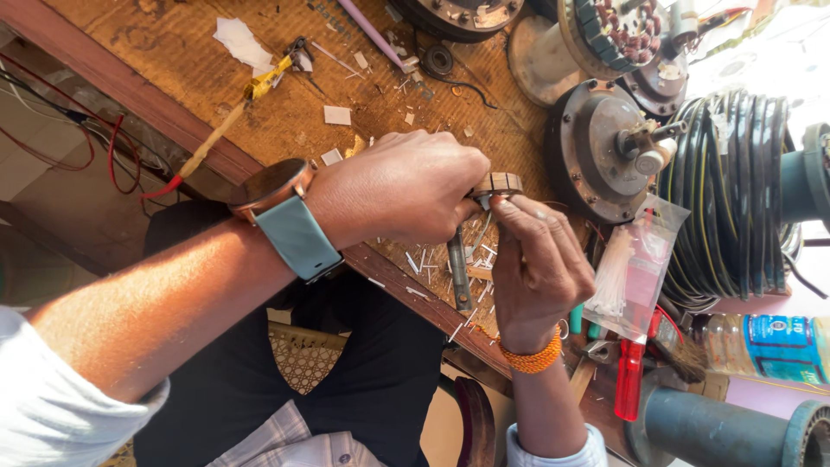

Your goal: The person inserts small white insulating pieces into the slots of a motor stator, using a green screwdriver to press them in and scissors to trim excess material. The person repeats this process across multiple slots on the stator.

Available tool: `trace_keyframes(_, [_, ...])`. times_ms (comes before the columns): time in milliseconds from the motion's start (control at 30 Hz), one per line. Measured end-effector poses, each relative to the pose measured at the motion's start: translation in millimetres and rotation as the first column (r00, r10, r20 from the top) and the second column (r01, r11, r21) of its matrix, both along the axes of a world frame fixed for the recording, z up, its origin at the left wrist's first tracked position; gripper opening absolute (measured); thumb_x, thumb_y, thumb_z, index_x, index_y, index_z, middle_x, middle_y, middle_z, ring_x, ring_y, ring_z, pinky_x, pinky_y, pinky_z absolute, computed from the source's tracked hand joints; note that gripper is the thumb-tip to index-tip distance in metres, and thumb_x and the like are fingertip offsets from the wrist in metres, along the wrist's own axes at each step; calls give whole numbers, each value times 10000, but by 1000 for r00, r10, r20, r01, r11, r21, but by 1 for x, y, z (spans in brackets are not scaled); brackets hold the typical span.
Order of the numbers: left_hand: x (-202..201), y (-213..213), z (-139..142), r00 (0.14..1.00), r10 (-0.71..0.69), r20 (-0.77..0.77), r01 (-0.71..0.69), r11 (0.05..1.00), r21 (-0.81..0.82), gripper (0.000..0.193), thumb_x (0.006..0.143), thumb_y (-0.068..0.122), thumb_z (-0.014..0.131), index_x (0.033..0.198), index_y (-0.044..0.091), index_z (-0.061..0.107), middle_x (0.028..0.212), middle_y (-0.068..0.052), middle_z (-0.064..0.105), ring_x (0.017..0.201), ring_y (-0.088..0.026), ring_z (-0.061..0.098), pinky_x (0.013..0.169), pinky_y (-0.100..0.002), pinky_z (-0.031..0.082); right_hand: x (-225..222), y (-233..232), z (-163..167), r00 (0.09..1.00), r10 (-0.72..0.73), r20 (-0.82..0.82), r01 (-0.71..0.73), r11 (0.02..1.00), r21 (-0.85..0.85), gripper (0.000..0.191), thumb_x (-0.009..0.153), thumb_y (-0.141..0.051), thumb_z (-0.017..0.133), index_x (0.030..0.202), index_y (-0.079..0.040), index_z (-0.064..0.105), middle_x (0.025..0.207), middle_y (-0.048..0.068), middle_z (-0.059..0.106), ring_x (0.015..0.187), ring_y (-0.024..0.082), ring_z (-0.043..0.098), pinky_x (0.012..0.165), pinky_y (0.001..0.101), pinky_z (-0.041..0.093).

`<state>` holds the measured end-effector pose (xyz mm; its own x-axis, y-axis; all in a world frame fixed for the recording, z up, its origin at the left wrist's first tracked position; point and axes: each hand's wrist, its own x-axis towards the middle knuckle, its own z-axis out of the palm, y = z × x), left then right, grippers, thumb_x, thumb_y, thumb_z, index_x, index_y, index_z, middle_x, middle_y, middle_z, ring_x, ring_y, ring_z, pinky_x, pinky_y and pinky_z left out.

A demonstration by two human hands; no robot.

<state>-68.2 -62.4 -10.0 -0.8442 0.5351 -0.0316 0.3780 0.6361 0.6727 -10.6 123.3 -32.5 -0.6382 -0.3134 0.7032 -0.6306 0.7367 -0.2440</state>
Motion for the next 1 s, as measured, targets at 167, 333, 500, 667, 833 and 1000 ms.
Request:
trace_keyframes(167, [2, 3, 0, 999, 31, 15, -31, 1000, 1, 188, 842, 207, 661, 939, 66, 739, 960, -214, 724, 962, -421, 692, 828, -540, 541, -1, -2, 3, 1000, -18, 22, 18, 1000, 1, 208, 910, 121, 757, 1069, -12, 738, 1039, 138, 751, 979, 258, 759, 893, 343, 595])
trace_keyframes(333, [3, 10, 5, 984, 66, 165, -57, 996, -62, 192, 829, 127, 624, 959, 72, 754, 979, -194, 744, 956, -367, 733, 864, -507, 560, 0, 13, 27, 981, 111, 162, -132, 983, 128, 202, 925, 72, 768, 1114, 15, 725, 1072, 158, 735, 987, 264, 754, 872, 334, 607])
trace_keyframes(500, [1, 7, 4, 995, 24, 93, -23, 1000, -13, 188, 836, 158, 639, 955, 68, 754, 980, -195, 737, 967, -384, 715, 851, -521, 555, -12, 19, 33, 980, 183, 81, -200, 918, 342, 186, 917, 87, 769, 1084, 28, 712, 1045, 170, 724, 935, 288, 740, 814, 368, 608])
trace_keyframes(667, [-4, 6, 3, 999, -29, 31, 31, 998, -50, 181, 815, 150, 662, 945, 60, 752, 959, -197, 733, 956, -378, 715, 839, -506, 555, -21, 25, 28, 959, 283, -5, -250, 857, 451, 233, 903, 105, 755, 1124, 53, 701, 1042, 170, 698, 933, 304, 723, 797, 388, 607])
trace_keyframes(833, [-3, 0, 8, 994, -100, 53, 103, 993, -60, 218, 875, 235, 674, 1010, 68, 709, 890, -167, 720, 863, -354, 724, 768, -503, 571, -15, 27, 24, 954, 295, -45, -242, 853, 463, 235, 902, 73, 790, 1127, 41, 732, 1017, 147, 708, 924, 277, 709, 802, 367, 580])
trace_keyframes(1000, [15, -21, -10, 959, -273, -70, 279, 956, 89, 305, 890, 221, 658, 1166, 92, 649, 1042, -134, 718, 1038, -360, 674, 865, -508, 517, 20, 8, -2, 987, -18, -160, 44, 986, 158, 363, 832, -163, 920, 1068, -41, 674, 996, 91, 626, 904, 308, 578, 863, 398, 459])
